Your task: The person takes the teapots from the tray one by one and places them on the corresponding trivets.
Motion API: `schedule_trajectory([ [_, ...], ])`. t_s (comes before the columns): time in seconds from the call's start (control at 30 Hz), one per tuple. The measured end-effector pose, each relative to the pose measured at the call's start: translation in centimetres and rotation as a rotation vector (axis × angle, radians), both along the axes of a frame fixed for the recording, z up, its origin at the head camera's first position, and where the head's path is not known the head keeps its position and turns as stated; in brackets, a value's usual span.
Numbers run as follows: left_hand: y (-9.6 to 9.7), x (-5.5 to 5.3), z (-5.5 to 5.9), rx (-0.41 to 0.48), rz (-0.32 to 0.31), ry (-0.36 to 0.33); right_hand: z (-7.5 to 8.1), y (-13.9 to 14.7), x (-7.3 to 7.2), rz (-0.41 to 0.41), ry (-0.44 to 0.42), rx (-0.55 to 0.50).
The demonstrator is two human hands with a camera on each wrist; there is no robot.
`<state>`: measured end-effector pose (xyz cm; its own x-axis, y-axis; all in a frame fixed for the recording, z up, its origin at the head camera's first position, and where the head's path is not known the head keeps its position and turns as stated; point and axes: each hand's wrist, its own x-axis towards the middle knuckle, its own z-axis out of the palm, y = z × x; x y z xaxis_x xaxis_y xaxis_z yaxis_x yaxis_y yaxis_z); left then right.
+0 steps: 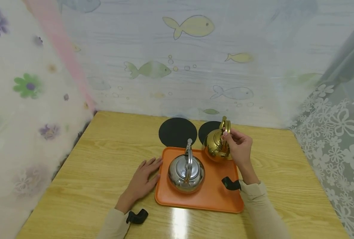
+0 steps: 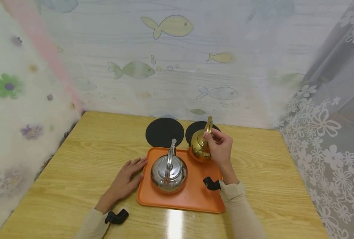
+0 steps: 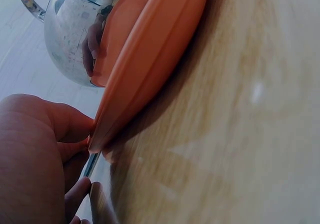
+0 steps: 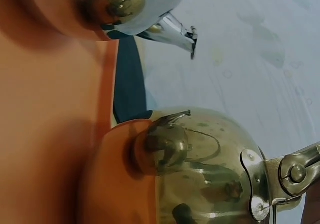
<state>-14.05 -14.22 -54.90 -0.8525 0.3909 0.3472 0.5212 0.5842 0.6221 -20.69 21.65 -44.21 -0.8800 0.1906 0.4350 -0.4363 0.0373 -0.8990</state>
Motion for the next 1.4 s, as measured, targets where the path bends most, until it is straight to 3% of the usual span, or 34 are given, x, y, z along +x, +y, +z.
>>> schedule_trajectory([
  [0.47, 0.1, 0.0, -0.2, 0.026, -0.005, 0.050, 0.3, 0.3, -0.6, 0.029, -0.051, -0.005],
  [1.1, 0.0, -0.2, 0.1, 0.017, -0.002, -0.007, 0.5, 0.7, -1.8, 0.033, -0.078, -0.013],
  [1.4, -0.2, 0.0, -0.1, 0.000, 0.006, -0.034, 0.5, 1.0, -2.3, 0.092, -0.060, -0.041],
])
